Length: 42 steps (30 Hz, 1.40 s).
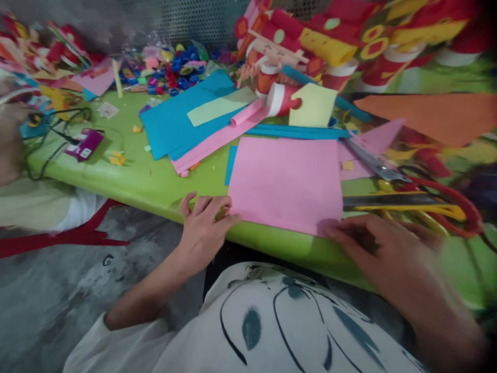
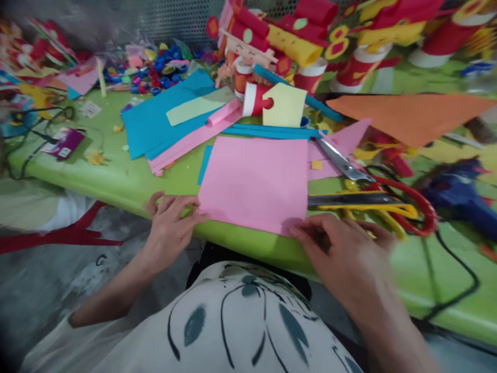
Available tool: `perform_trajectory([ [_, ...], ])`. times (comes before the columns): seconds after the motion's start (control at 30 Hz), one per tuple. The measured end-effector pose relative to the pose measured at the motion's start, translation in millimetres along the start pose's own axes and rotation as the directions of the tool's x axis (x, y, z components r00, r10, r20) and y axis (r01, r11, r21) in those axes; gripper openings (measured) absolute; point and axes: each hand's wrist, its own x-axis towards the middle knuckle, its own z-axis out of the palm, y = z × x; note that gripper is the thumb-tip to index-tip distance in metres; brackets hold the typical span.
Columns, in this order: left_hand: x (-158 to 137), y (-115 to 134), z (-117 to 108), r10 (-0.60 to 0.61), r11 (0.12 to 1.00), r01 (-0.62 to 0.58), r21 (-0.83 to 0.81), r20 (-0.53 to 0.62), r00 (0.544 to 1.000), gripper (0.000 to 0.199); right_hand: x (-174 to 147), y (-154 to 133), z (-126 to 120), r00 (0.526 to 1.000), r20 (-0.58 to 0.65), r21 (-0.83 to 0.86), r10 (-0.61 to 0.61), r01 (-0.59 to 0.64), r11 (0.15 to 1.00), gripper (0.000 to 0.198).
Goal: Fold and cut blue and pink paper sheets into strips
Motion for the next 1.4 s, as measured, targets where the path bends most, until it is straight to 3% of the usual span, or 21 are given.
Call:
perform_trajectory([
  [0.13,0.2,2.8,-3.4,0.224,0.965,-0.219,0.146,-0.02,0.974,0.02,9.8,-9.6,-8.2,0.999,0.034,0.03,-0.013,0.012,0.999,0.062],
  [0.27,-4.7,3.8,-5.5,0.4,0.902,-0.397,0.17,0.019,0.916,0.027,10.5,-7.3,-10.0,0.996,0.065,0.012,-0.059,0.058,0.998,0.049],
  [0.33,-8.2,9.0,-7.0,0.372,0.907,-0.378,0.185,0.067,0.926,0.028,8.3,-7.4,-10.1,0.995,0.062,0.007,-0.077,0.077,0.997,0.042],
  [0.4,-8.9,21.2,-9.3,0.269,0.937,-0.295,0.188,0.152,0.951,0.033,5.6,-9.2,-9.5,0.995,0.045,-0.001,-0.091,0.091,0.996,0.036],
  [0.5,-2.3,50.3,-11.3,0.101,0.971,-0.159,0.18,0.297,0.95,0.07,1.6,-13.0,-6.9,0.995,-0.004,-0.018,-0.102,0.102,0.995,0.03],
  [0.6,8.0,77.9,-7.9,-0.009,0.983,-0.058,0.172,0.366,0.931,0.1,-2.0,-14.3,-3.5,0.992,-0.048,-0.037,-0.118,0.117,0.992,0.03],
  [0.87,3.8,98.7,5.5,-0.053,0.934,-0.11,0.339,0.436,0.898,0.127,-6.8,-0.7,-6.9,0.985,-0.026,0.017,-0.168,0.168,0.986,0.03],
  [1.03,4.5,95.2,4.7,-0.033,0.936,-0.128,0.329,0.442,0.897,0.121,-13.2,10.7,-22.3,0.986,0.028,0.166,-0.164,0.158,0.973,0.028],
  [1.13,4.9,92.9,4.9,-0.022,0.95,-0.12,0.289,0.443,0.896,0.12,-20.7,2.9,-31.6,0.978,-0.128,0.147,-0.162,0.18,0.973,0.023],
  [1.23,2.2,91.8,9.0,-0.033,0.938,-0.119,0.326,0.425,0.904,0.121,-24.0,-24.6,-31.3,0.926,-0.284,0.008,-0.25,0.263,0.965,0.022],
  [1.3,-0.4,91.1,12.6,-0.04,0.933,-0.112,0.342,0.407,0.913,0.108,-21.1,-49.4,-23.2,0.927,-0.206,-0.001,-0.312,0.319,0.948,0.029],
  [1.4,-3.5,90.0,16.9,-0.059,0.953,-0.056,0.298,0.363,0.93,0.072,-13.2,-80.7,-2.1,0.901,-0.144,0.005,-0.409,0.414,0.91,0.035],
])
